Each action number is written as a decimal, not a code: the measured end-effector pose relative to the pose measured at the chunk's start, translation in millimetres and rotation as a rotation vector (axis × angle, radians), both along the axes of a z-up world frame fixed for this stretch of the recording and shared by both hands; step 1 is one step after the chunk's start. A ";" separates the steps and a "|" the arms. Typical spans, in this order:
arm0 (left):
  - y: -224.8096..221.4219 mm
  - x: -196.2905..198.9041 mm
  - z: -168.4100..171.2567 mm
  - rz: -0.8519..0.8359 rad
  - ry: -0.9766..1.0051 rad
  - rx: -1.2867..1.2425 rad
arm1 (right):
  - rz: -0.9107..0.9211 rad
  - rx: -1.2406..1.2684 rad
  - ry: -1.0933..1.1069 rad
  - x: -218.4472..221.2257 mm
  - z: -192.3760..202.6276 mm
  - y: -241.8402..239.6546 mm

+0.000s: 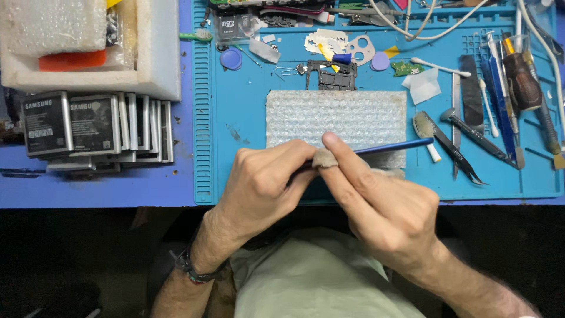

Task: The person sprays liquid from a bottle onto a cloth and then wipes the back cover of a mobile phone, cleaning the surface, the camera lenses, and the edges.

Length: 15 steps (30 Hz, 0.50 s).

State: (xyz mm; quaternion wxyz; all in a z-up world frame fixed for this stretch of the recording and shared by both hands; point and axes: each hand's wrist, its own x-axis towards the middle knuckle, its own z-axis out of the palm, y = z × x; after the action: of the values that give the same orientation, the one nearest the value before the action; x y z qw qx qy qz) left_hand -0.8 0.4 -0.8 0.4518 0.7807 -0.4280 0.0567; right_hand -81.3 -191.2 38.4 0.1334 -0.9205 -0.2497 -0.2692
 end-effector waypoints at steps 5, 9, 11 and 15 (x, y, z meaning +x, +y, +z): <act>-0.3 4.7 1.3 -0.023 0.043 -0.002 | -0.101 0.065 0.129 -21.2 -8.4 -38.5; 0.0 7.0 0.9 -0.038 0.036 -0.003 | -0.296 0.111 0.129 -33.6 -16.2 -59.2; -1.1 9.0 2.2 -0.039 0.059 -0.012 | -0.260 0.317 0.136 -32.2 -19.5 -55.9; -1.8 5.2 0.1 0.000 0.044 0.029 | -0.453 0.511 0.187 -35.7 -36.5 -47.0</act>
State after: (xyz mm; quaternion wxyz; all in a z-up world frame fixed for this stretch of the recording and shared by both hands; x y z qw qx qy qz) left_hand 4.4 -1.4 -0.7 0.4498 0.7881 -0.4188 0.0334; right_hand -117.0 -238.2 2.0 0.3184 -0.9102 0.0497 -0.2603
